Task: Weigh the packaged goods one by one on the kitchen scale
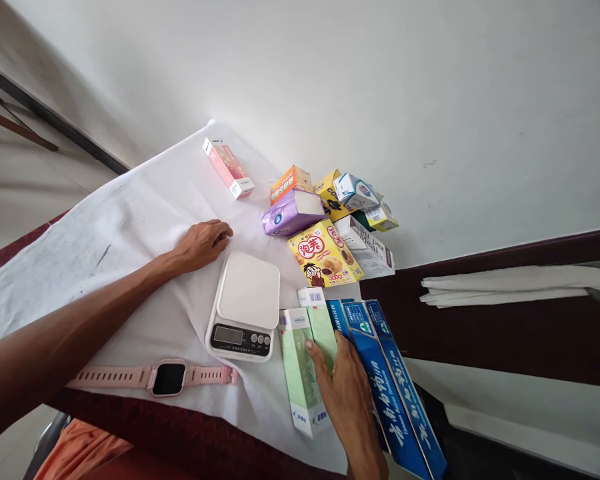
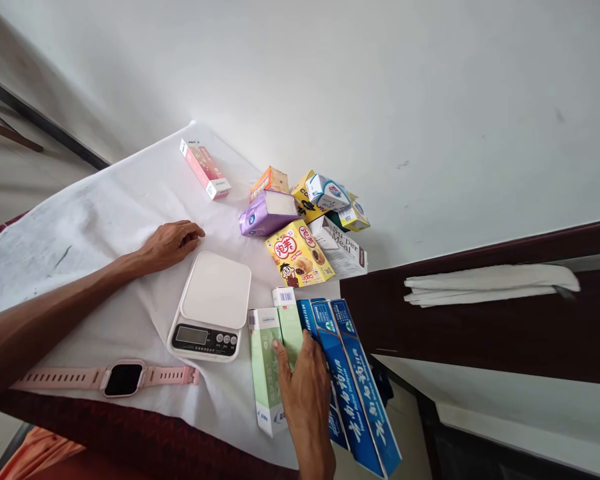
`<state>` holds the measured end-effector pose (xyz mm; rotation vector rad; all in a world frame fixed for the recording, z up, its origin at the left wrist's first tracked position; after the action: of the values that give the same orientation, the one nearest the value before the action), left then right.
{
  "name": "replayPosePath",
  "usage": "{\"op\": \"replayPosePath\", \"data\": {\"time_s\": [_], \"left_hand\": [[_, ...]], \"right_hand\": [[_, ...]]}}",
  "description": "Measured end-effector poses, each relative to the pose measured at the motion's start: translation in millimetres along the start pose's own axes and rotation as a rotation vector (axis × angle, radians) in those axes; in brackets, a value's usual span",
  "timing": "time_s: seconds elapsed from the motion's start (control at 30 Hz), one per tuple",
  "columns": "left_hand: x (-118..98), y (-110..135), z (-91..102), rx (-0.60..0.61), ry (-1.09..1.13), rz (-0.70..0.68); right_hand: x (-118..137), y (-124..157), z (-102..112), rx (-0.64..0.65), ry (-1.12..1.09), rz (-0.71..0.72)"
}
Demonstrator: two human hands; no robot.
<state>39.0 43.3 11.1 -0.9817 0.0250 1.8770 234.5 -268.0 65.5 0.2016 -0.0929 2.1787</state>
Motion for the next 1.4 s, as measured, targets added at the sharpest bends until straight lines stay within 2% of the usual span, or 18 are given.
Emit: {"op": "replayPosePath", "data": {"time_s": [0.13, 0.33, 0.5, 0.6, 0.67, 0.73, 0.8, 0.9, 1.07, 1.27, 1.4], "left_hand": [[0, 0, -1.3, 0.004, 0.001, -0.008], [1, 1, -1.4, -0.006, 0.008, -0.004], [1, 2, -2.7, -0.009, 0.01, -0.001], [1, 3, -3.4, -0.014, 0.015, -0.004], [1, 2, -2.8, -0.021, 0.025, -0.003], [2, 2, -1.3, -0.026, 0.05, 0.018], [6, 1, 1.3, -0.039, 0.103, 0.073], [12, 1, 5.7, -0.078, 0.201, 0.158], [10, 0, 7.5, -0.084, 0.213, 0.148], [8, 1, 6.1, -0.075, 0.208, 0.154], [8, 1, 6.7, -0.072, 0.215, 0.156]], "right_hand": [[-4, -5, -1, -0.102, -0.008, 0.076], [8, -2, 0, -0.243, 0.171, 0.215], [46, 13, 24, -0.461, 0.295, 0.375], [80, 21, 45, -0.58, 0.263, 0.471], [102, 24, 52, -0.614, 0.2, 0.562], [123, 26, 49, -0.584, 0.138, 0.681], [139, 28, 35, -0.525, 0.099, 0.798], [151, 31, 14, -0.476, 0.054, 0.881], [150, 33, 2, -0.333, -0.025, 0.872], [151, 20, 20, -0.236, -0.13, 0.779], [160, 8, 20, -0.166, -0.118, 0.726]]}}
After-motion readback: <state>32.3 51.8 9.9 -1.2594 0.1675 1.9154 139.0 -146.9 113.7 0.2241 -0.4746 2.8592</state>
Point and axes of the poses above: each hand's wrist, its own y-axis away from the middle knuckle, its own z-axis out of the back of the hand, x = y × z, the point moved 6 cm from there along -y, towards the middle knuckle, and after that the axes turned 15 degrees about -z, right-handed, at the moved point
